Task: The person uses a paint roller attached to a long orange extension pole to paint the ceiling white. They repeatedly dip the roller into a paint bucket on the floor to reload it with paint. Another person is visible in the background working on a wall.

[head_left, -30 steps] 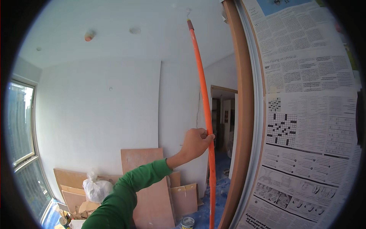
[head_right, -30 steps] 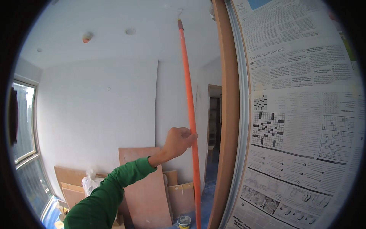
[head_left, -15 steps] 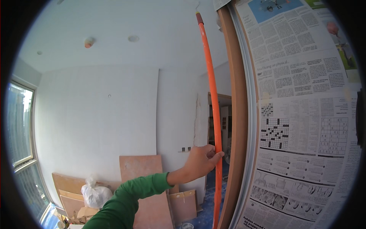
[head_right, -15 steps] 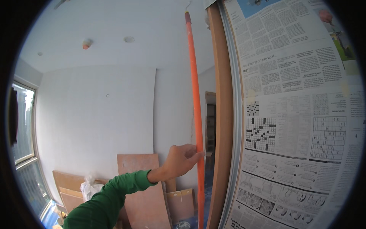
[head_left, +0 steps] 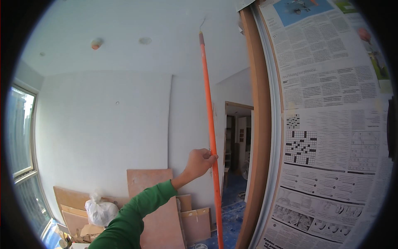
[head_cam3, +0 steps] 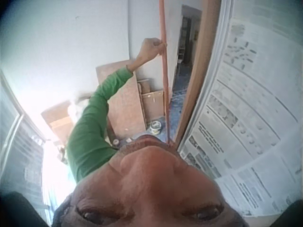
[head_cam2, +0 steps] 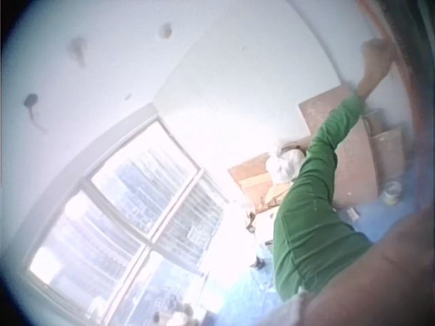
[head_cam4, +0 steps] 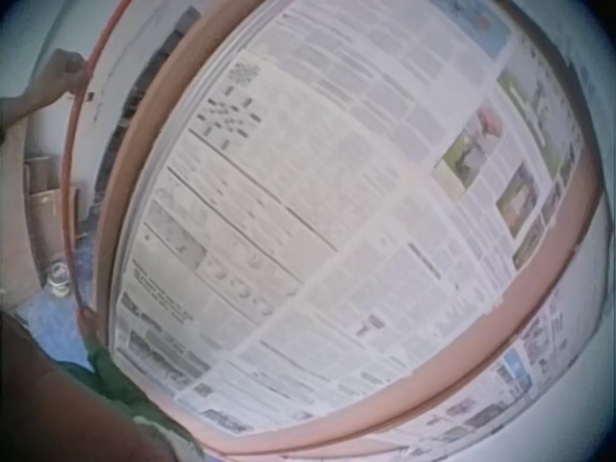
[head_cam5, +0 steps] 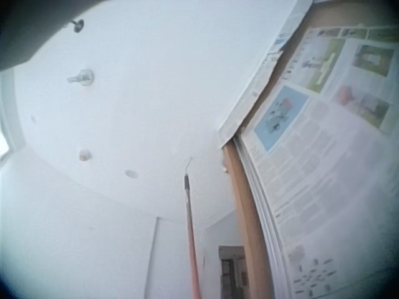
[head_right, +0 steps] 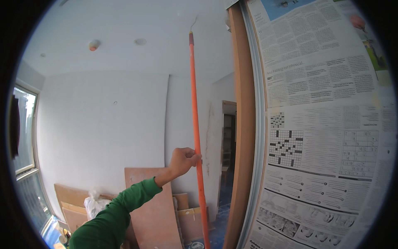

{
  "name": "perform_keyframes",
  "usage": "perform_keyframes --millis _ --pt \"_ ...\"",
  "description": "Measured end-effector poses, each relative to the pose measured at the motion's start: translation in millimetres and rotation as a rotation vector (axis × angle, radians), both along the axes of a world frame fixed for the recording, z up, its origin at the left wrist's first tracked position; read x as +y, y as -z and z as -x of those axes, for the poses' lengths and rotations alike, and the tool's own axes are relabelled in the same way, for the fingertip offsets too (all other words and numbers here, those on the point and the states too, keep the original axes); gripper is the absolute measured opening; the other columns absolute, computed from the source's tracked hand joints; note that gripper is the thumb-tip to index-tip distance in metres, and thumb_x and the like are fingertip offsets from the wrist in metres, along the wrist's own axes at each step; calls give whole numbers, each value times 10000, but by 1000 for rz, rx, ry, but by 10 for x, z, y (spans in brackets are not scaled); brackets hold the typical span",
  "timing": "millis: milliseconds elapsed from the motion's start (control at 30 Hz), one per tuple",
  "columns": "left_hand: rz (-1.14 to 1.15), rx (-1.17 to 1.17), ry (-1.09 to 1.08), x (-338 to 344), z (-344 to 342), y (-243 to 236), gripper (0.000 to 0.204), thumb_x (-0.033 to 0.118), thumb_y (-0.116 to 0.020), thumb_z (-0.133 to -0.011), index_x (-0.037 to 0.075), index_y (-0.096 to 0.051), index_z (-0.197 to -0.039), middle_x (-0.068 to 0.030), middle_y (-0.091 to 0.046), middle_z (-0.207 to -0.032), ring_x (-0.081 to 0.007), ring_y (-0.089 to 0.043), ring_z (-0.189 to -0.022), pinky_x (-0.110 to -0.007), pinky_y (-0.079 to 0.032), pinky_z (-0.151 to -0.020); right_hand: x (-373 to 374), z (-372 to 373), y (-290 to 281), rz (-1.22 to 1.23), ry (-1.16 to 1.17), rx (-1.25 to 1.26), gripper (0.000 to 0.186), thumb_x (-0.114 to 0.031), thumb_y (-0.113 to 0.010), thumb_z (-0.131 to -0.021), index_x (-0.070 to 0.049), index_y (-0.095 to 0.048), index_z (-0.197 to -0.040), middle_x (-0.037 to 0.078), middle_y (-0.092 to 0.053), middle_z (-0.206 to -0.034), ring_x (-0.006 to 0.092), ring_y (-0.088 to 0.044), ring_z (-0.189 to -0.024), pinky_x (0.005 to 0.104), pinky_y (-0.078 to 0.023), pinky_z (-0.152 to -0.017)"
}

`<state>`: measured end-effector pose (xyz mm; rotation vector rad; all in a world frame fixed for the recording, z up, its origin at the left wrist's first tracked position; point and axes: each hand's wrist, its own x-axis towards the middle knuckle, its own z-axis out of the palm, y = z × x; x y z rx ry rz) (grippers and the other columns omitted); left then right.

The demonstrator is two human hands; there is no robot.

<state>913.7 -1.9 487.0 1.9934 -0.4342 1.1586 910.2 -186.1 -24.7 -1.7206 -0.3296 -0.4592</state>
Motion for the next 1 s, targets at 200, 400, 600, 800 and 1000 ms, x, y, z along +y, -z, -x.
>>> perform_keyframes --millis 200,400,600,800,1000 --pt "33 76 -15 393 -200 -237 265 131 -684 -839 -134 -664 -837 -166 -679 -703 -164 -665 -586 -267 -546 -550 108 0 -64 16 11 -16 555 -495 -550 -931 -33 -588 -627 98 -478 -505 241 -391 -454 434 -349 -467" --pt "60 33 -28 868 -676 -310 282 168 -677 -807 -92 -666 -699 -131 -634 -568 -168 -621 -492 -297 -501 -494 388 8 -148 58 44 -64 566 -503 -541 -934 -32 -586 -623 100 -477 -503 242 -392 -453 435 -348 -467" --pt "89 53 -94 1357 -1003 -445 245 132 -668 -792 -89 -660 -687 -141 -635 -569 -177 -625 -481 -307 -513 -496 765 -142 -361 75 -38 -45 587 -512 -527 -930 -18 -600 -622 131 -498 -501 292 -440 -452 448 -357 -471" --pt "121 82 -136 1906 -1381 -634 223 114 -681 -769 -91 -657 -685 -158 -648 -596 -196 -648 -500 -315 -536 -504 1406 -831 -50 215 91 -85 543 -481 -553 -914 -10 -618 -653 140 -523 -504 322 -563 -498 454 -403 -484" --pt "182 164 -129 2541 -1808 -691 194 96 -695 -757 -88 -662 -706 -183 -678 -676 -221 -677 -548 -308 -560 -523 1908 -958 -740 217 62 66 385 -369 -630 -846 6 -651 -760 172 -581 -591 328 -601 -556 429 -437 -539"
